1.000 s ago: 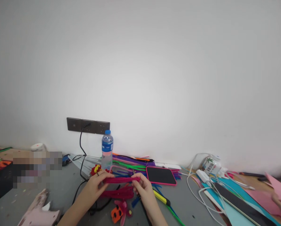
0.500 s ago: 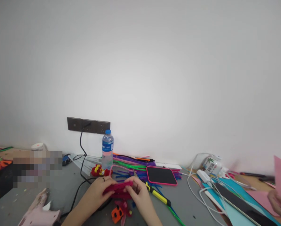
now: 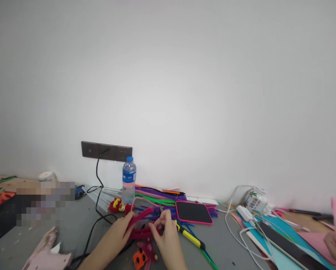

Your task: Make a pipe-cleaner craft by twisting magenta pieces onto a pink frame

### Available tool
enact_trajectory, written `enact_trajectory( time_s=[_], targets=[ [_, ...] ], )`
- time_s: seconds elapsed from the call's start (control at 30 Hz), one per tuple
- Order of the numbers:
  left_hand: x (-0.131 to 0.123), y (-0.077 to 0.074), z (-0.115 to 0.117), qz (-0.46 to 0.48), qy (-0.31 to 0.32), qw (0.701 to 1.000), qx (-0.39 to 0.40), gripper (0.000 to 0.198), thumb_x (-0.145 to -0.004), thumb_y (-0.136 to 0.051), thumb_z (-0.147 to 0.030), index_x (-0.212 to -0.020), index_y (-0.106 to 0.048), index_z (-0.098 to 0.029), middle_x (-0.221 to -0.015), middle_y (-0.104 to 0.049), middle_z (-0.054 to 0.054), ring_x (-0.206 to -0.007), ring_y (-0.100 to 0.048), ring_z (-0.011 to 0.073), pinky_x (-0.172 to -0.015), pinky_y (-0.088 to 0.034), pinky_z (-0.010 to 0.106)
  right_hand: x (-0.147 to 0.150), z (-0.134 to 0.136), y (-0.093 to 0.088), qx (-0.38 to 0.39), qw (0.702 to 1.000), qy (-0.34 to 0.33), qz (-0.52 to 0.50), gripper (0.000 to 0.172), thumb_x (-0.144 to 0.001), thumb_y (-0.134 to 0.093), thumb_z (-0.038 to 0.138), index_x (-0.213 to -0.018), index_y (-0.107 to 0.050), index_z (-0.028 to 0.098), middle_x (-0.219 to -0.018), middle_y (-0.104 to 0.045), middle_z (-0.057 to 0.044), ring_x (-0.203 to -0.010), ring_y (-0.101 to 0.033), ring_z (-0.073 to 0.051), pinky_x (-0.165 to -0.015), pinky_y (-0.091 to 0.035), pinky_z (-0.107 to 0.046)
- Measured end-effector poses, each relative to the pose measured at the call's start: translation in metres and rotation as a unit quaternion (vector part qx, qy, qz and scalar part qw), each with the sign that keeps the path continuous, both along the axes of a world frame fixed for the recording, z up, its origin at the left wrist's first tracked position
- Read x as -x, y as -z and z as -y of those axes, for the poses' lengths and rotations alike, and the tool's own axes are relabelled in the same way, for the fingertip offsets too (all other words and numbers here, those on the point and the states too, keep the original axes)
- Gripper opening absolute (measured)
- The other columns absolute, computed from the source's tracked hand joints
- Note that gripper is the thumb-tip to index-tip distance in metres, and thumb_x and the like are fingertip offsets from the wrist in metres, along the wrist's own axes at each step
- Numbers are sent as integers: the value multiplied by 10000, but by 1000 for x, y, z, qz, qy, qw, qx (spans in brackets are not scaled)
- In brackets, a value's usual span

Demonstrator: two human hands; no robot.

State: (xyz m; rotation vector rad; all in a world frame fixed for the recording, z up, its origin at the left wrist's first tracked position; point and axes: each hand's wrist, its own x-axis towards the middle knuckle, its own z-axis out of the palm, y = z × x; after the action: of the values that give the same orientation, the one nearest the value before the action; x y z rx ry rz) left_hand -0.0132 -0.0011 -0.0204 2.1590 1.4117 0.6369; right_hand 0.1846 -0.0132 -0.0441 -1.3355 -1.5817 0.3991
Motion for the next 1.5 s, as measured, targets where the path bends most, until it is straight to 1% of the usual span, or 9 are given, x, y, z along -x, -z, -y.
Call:
enact_trajectory(
  time_s=[0.17, 0.27, 0.67, 0.8, 0.93, 1.1, 1.2, 1.4, 1.5],
  targets=[
    [0, 1, 0, 14, -14, 999, 29, 346, -929, -322, -128, -1208, -526, -130, -924, -727, 120, -844, -679, 208, -737, -466, 256, 6, 7, -15, 58, 981, -47, 181, 112, -782, -569, 162, -687, -595, 215, -668, -649, -1, -694, -582, -196, -721, -383, -311],
    [-1, 0, 1, 10, -12, 999, 31, 358, -929, -326, -126, -1237, -509, -121, -944, -726, 129, -864, -679, 210, -749, -464, 259, 9, 9, -21, 84, 968, -81, 221, 141, -755, -577, 113, -714, -654, 224, -709, -676, 8, -737, -592, -190, -784, -352, -328],
    [-6, 2, 0, -53, -8, 998, 35, 371, -928, -337, -132, -1259, -504, -137, -1082, -695, 164, -999, -662, 243, -815, -482, 295, 11, -8, -19, 146, 962, -110, 203, 181, -806, -614, 157, -712, -738, 249, -761, -710, 7, -750, -618, -177, -787, -316, -321],
    [-6, 1, -1, -54, -8, 997, 59, 384, -928, -334, -130, -1279, -490, -139, -1072, -703, 158, -984, -669, 243, -809, -486, 294, 16, -14, -18, 186, 958, -91, 196, 86, -719, -712, 204, -635, -727, 218, -676, -700, 7, -681, -610, -184, -787, -333, -330],
    [-5, 4, -3, -51, 3, 997, 52, 418, -928, -335, -129, -1331, -444, -109, -1129, -683, 186, -1037, -650, 252, -852, -476, 312, 25, -15, -21, 208, 955, -84, 194, 94, -642, -696, 139, -570, -694, 199, -565, -661, 16, -583, -573, -166, -767, -347, -337],
    [-4, 5, -3, -48, 1, 998, 46, 408, -919, -335, -130, -1305, -465, -122, -1129, -684, 189, -1046, -650, 267, -863, -478, 338, 21, -13, -16, 147, 976, -125, 104, 116, -661, -550, 105, -626, -630, 181, -536, -576, 25, -524, -497, -140, -571, -347, -249],
    [-4, 3, -2, -49, 2, 998, 48, 389, -909, -350, -125, -1274, -484, -136, -1084, -698, 175, -1025, -657, 263, -857, -480, 334, 5, -12, -17, 110, 985, -128, 19, 83, -727, -534, 184, -670, -594, 184, -539, -521, 32, -505, -460, -138, -501, -330, -231],
    [-2, 4, 2, 5, 21, 1000, 14, 278, -868, -426, -106, -1069, -590, -208, -1028, -706, 95, -959, -658, 230, -819, -481, 298, -31, -14, -33, -22, 995, 23, -97, 235, -804, -584, 417, -728, -584, 195, -623, -562, -4, -586, -522, -178, -566, -428, -269],
    [-1, 5, 3, 22, 31, 999, 4, 288, -841, -456, -95, -1051, -605, -223, -1027, -695, 69, -963, -647, 223, -839, -477, 305, -39, -16, -30, -33, 997, 23, -70, 218, -809, -585, 390, -852, -651, 187, -739, -663, -53, -681, -610, -216, -650, -488, -303]
  ],
)
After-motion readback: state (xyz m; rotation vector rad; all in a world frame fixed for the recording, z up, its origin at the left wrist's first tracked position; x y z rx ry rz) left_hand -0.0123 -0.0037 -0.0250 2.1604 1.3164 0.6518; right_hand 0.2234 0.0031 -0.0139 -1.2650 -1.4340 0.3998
